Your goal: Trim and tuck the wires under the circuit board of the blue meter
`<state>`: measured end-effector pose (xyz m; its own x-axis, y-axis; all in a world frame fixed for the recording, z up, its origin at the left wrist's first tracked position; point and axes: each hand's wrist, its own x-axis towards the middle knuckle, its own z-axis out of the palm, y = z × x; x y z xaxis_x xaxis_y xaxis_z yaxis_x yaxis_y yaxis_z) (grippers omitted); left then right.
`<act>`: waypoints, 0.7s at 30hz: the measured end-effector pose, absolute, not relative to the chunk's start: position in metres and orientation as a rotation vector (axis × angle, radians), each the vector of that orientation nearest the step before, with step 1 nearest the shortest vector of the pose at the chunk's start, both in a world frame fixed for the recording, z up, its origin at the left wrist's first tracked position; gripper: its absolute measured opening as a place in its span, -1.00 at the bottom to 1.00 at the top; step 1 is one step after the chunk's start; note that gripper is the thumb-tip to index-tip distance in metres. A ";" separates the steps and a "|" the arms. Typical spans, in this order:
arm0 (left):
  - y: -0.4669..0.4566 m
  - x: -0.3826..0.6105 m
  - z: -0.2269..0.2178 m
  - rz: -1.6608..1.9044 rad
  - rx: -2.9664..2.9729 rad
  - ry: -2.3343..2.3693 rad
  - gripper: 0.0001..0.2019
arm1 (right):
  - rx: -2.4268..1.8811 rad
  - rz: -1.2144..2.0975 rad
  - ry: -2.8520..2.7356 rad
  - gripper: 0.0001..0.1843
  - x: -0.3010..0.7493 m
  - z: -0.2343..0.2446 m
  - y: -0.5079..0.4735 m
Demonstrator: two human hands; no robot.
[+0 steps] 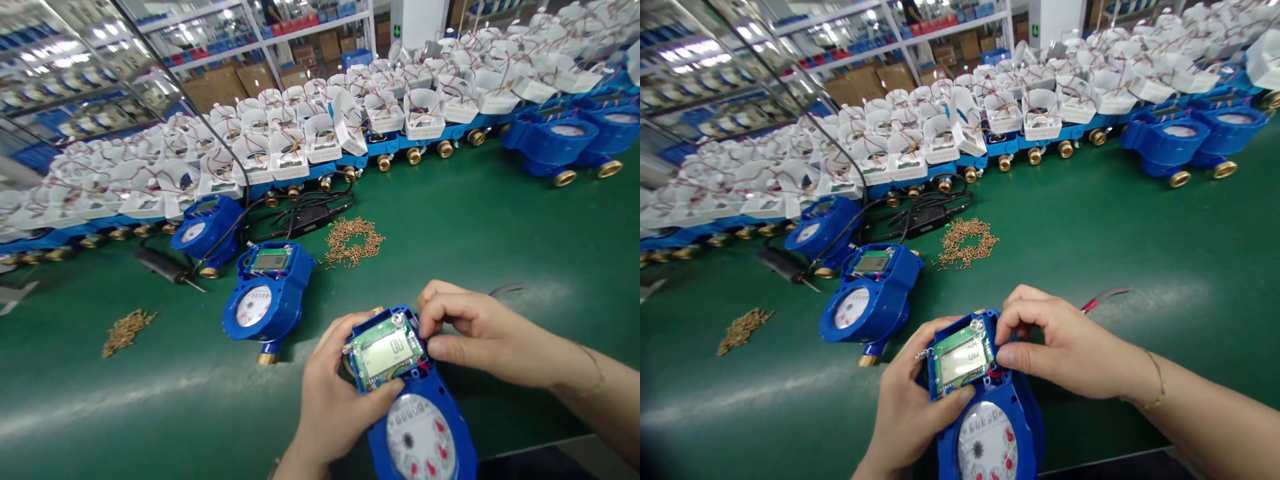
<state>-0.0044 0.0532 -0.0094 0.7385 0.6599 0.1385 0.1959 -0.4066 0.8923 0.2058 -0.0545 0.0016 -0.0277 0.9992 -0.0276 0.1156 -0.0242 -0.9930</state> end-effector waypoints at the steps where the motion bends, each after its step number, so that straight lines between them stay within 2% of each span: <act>1: 0.053 -0.004 -0.010 0.598 1.961 0.656 -0.44 | -1.302 1.208 -1.316 -0.88 0.205 0.001 -0.053; 8: 0.054 0.005 -0.007 0.665 1.948 0.689 -0.44 | -1.221 1.299 -1.349 -0.83 0.211 0.001 -0.044; 12: 0.057 0.011 -0.006 0.699 1.961 0.711 -0.46 | -1.272 1.363 -1.313 -0.74 0.209 0.003 -0.044; 21: 0.050 -0.008 -0.019 0.727 1.945 0.671 -0.43 | -1.348 1.233 -1.342 -0.76 0.196 0.000 -0.052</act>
